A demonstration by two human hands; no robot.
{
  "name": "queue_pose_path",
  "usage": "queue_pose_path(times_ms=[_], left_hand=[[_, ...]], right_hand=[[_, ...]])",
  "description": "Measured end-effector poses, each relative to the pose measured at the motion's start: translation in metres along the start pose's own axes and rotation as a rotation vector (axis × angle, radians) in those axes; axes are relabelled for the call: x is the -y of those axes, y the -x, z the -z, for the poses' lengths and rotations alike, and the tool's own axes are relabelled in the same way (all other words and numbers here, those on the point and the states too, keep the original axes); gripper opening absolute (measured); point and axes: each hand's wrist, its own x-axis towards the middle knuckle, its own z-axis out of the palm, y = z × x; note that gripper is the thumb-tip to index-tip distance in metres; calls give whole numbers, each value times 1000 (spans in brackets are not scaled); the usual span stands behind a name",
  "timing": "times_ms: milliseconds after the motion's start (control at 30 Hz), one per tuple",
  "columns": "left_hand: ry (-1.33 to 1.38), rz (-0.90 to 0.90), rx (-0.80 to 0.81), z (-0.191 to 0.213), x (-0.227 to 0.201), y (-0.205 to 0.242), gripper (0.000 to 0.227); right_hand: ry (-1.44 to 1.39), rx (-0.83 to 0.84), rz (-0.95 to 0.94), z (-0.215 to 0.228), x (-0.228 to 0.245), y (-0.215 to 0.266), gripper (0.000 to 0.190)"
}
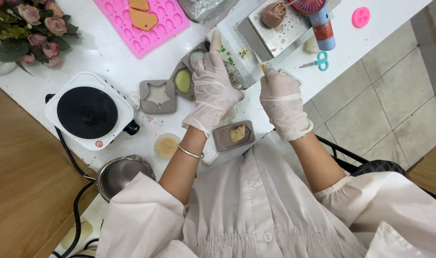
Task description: Sculpting and refining details on a wax flower candle using a small hand tool.
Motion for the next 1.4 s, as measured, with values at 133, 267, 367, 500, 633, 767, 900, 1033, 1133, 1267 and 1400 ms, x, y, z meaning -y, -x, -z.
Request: queue_pose_path(times_ms=[133,267,367,500,633,767,900,1033,1133,1267,1400], left_hand=[[-13,25,20,1,0,0,148],[-20,40,12,-1,5,3,151],[-20,4,-21,-2,8,3,150],[-23,73,31,2,7,1,153],[-20,33,-1,-5,9,-1,153],[-123,106,29,-5,-1,-9,152],[-221,209,150,-3,-5,-14,149],[-290,226,196,-8,-5,-14,147],[-305,231,176,-6,-4,-14,146],[-316,250,213,-7,-3,-16,146],[-296,225,197,-9,-3,-14,144]], right_hand=[[-5,97,-171,-5,15,-3,30],[-128,117,-194,18,34,-13,25],[-204,98,-135,-1,3,-19,23],[-608,252,-466,28,17,-41,24],[-506,292,-506,38,22,-46,22],[-492,339,-449,42,19,-48,24],[-549,377,-442,38,6,-49,26],[-599,390,-434,43,3,-42,28],[-650,302,-499,46,8,-29,27],[-656,294,-545,47,15,-26,28],[-626,320,-504,44,7,-38,24]])
